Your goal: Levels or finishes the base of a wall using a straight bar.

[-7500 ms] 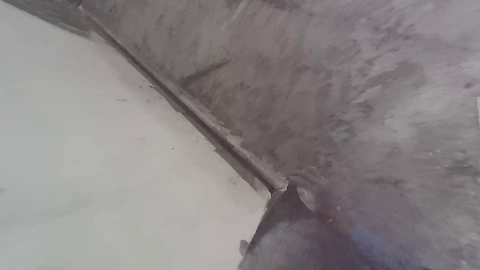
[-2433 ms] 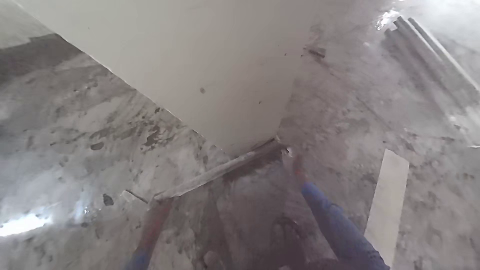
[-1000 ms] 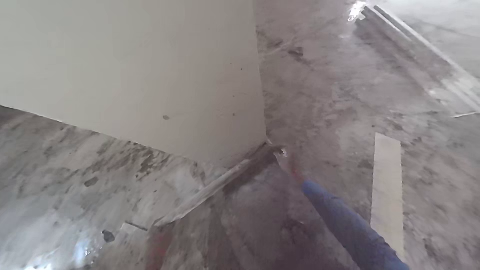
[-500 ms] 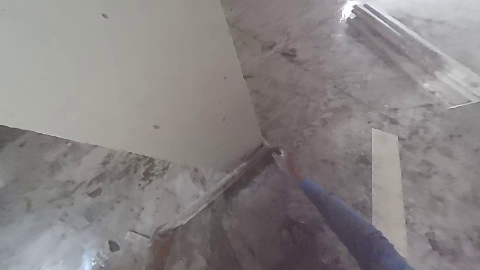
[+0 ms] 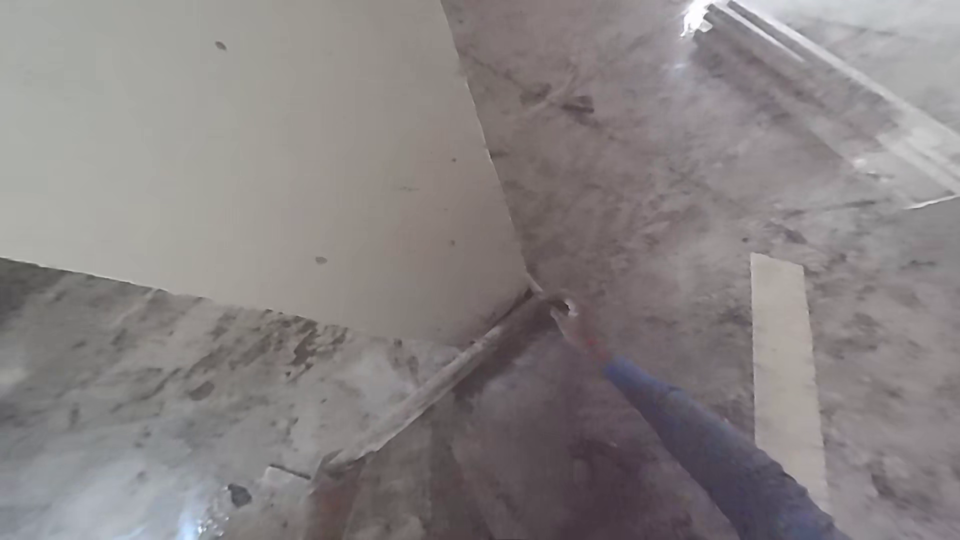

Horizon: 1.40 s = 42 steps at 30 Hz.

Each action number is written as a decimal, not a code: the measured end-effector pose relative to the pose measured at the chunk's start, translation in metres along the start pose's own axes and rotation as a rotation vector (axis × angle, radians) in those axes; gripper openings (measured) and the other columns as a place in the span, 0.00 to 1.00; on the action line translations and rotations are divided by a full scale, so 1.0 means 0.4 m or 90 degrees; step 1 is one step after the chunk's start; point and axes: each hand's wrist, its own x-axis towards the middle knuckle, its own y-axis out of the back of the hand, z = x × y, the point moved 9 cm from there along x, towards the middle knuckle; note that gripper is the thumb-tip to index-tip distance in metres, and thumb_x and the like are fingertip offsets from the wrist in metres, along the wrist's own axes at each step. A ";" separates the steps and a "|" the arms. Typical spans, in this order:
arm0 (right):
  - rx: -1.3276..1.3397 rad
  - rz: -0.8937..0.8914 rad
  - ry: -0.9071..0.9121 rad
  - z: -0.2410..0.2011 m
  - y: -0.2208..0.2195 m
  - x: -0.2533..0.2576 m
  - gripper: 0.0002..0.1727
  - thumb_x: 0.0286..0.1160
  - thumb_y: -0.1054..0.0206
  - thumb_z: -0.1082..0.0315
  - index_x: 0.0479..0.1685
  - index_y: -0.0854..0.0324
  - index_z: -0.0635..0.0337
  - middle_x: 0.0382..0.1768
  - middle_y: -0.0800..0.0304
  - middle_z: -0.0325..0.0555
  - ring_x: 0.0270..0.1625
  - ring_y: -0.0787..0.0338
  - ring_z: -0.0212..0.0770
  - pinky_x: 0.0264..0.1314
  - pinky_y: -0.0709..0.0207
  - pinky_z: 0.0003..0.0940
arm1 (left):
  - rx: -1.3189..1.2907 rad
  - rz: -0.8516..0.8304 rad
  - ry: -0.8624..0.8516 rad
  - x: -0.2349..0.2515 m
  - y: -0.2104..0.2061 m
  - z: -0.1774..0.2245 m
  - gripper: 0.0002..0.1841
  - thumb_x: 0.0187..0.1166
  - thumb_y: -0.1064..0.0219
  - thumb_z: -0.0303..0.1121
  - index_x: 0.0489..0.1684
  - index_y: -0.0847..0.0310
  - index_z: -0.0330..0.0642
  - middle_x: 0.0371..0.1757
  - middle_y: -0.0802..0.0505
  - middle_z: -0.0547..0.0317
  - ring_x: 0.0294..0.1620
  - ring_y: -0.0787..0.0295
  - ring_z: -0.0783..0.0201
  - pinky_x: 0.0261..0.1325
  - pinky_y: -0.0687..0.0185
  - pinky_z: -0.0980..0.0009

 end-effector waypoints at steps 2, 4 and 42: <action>0.020 0.000 -0.040 0.018 -0.004 -0.002 0.20 0.77 0.31 0.76 0.67 0.21 0.76 0.65 0.13 0.65 0.69 0.13 0.46 0.75 0.21 0.36 | 0.008 -0.013 -0.010 -0.016 0.003 0.014 0.35 0.76 0.23 0.39 0.80 0.30 0.32 0.64 0.11 0.31 0.66 0.14 0.36 0.72 0.23 0.39; -0.008 -0.001 -0.074 0.024 -0.003 -0.001 0.22 0.78 0.32 0.75 0.69 0.22 0.74 0.68 0.14 0.64 0.72 0.14 0.46 0.77 0.23 0.37 | 0.002 -0.010 0.002 -0.023 0.005 0.026 0.33 0.77 0.24 0.40 0.80 0.30 0.33 0.65 0.11 0.33 0.67 0.13 0.39 0.72 0.22 0.41; -0.119 0.136 0.075 -0.021 -0.052 -0.068 0.19 0.82 0.33 0.69 0.68 0.16 0.67 0.61 0.07 0.55 0.63 0.07 0.43 0.71 0.16 0.39 | -0.027 -0.011 -0.019 -0.014 0.005 0.003 0.30 0.80 0.27 0.43 0.78 0.27 0.39 0.61 0.10 0.36 0.62 0.12 0.40 0.68 0.20 0.39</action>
